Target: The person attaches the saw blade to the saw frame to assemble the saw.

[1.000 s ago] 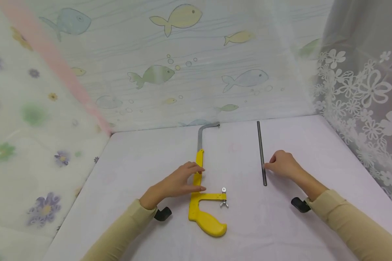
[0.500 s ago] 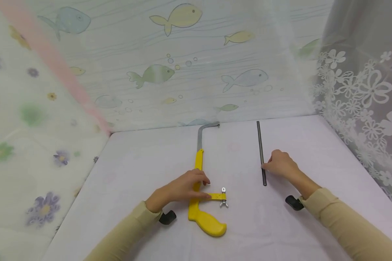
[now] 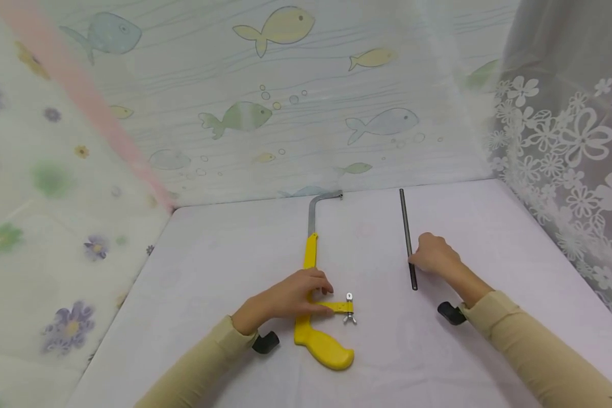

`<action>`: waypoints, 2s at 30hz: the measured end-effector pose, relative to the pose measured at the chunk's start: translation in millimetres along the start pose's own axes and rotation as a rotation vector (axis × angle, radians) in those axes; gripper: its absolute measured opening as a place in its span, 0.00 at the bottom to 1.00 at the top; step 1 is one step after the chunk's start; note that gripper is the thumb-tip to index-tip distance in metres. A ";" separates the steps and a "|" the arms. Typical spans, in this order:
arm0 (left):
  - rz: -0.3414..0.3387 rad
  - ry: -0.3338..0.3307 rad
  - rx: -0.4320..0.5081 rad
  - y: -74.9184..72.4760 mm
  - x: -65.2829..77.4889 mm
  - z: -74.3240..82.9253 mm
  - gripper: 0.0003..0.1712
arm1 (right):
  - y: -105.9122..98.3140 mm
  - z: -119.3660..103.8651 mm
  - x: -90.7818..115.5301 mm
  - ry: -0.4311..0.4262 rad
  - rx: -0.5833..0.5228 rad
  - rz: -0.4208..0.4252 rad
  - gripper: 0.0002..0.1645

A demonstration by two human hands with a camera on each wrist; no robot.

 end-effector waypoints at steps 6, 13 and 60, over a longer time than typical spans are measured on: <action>-0.010 0.043 0.020 2.4 -3.0 3.7 0.17 | 0.4 -5.7 3.0 0.033 -0.023 -0.020 0.17; -0.023 0.050 0.072 5.2 -3.5 5.8 0.14 | 2.3 -8.6 4.4 0.055 -0.039 -0.033 0.18; -0.117 -0.009 0.175 15.7 -4.4 5.8 0.10 | -1.1 -3.9 -0.1 0.024 -0.195 -0.054 0.10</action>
Point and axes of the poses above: each hand's wrist, its own x-axis away from the middle knuckle, its own y-axis out of the palm, z = x × y, the point moved 1 cm from there along -x, towards the middle knuckle, and after that the axes turned 10 degrees about z, right-handed, at the moved point
